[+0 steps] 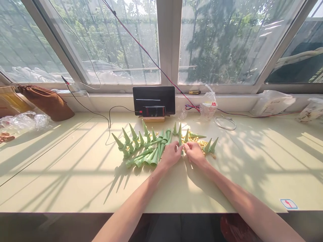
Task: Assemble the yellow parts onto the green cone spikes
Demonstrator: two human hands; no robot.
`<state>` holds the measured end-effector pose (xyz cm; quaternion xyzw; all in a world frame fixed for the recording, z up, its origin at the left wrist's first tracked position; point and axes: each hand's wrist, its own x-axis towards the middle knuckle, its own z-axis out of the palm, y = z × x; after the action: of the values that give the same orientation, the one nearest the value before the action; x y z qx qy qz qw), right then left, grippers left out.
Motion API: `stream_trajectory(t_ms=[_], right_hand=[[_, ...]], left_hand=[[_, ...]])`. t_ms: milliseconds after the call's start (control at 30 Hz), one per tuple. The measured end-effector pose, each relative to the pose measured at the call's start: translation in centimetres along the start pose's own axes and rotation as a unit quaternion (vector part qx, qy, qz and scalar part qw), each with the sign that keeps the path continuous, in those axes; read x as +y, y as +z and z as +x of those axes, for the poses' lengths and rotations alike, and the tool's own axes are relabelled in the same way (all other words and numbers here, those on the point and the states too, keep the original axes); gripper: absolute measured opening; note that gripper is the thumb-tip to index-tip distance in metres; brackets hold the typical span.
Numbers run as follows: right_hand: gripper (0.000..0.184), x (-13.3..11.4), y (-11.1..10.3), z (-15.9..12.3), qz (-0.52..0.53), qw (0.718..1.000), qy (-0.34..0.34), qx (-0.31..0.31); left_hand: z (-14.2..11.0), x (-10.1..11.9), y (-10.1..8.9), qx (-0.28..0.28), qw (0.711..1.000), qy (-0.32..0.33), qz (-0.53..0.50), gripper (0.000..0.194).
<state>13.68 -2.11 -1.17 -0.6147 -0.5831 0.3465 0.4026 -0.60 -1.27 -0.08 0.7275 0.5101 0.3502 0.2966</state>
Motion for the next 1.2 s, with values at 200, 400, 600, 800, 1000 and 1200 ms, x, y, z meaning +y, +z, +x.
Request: stream_trajectory(t_ms=[200,400,600,800,1000,1200], right_hand=[[0.033,0.3,-0.2,0.1,0.017,1.0,-0.005,-0.005],[0.032,0.6,-0.4,0.2,0.028,1.0,0.009,-0.005],[0.031,0.5,-0.6,0.0,0.017,0.999,0.025,-0.012],[0.033,0.7,-0.6,-0.1,0.041,0.999,0.024,-0.024],[0.035,0.5,-0.5,-0.4,0.054,0.998,0.007,-0.01],[0.04,0.3,-0.4,0.0,0.047,0.997,-0.044,0.036]], left_hand=[[-0.3,0.5,0.0,-0.003,1.0,0.003,-0.009,0.033],[-0.5,0.6,0.4,-0.008,1.0,-0.008,-0.014,0.034],[-0.8,0.8,0.4,-0.021,1.0,-0.014,-0.017,0.032],[-0.8,0.5,0.5,-0.013,0.999,-0.007,-0.034,0.026],[-0.8,0.6,0.5,0.001,0.997,-0.022,-0.071,0.012],[-0.6,1.3,-0.1,-0.004,0.982,-0.059,-0.178,0.034]])
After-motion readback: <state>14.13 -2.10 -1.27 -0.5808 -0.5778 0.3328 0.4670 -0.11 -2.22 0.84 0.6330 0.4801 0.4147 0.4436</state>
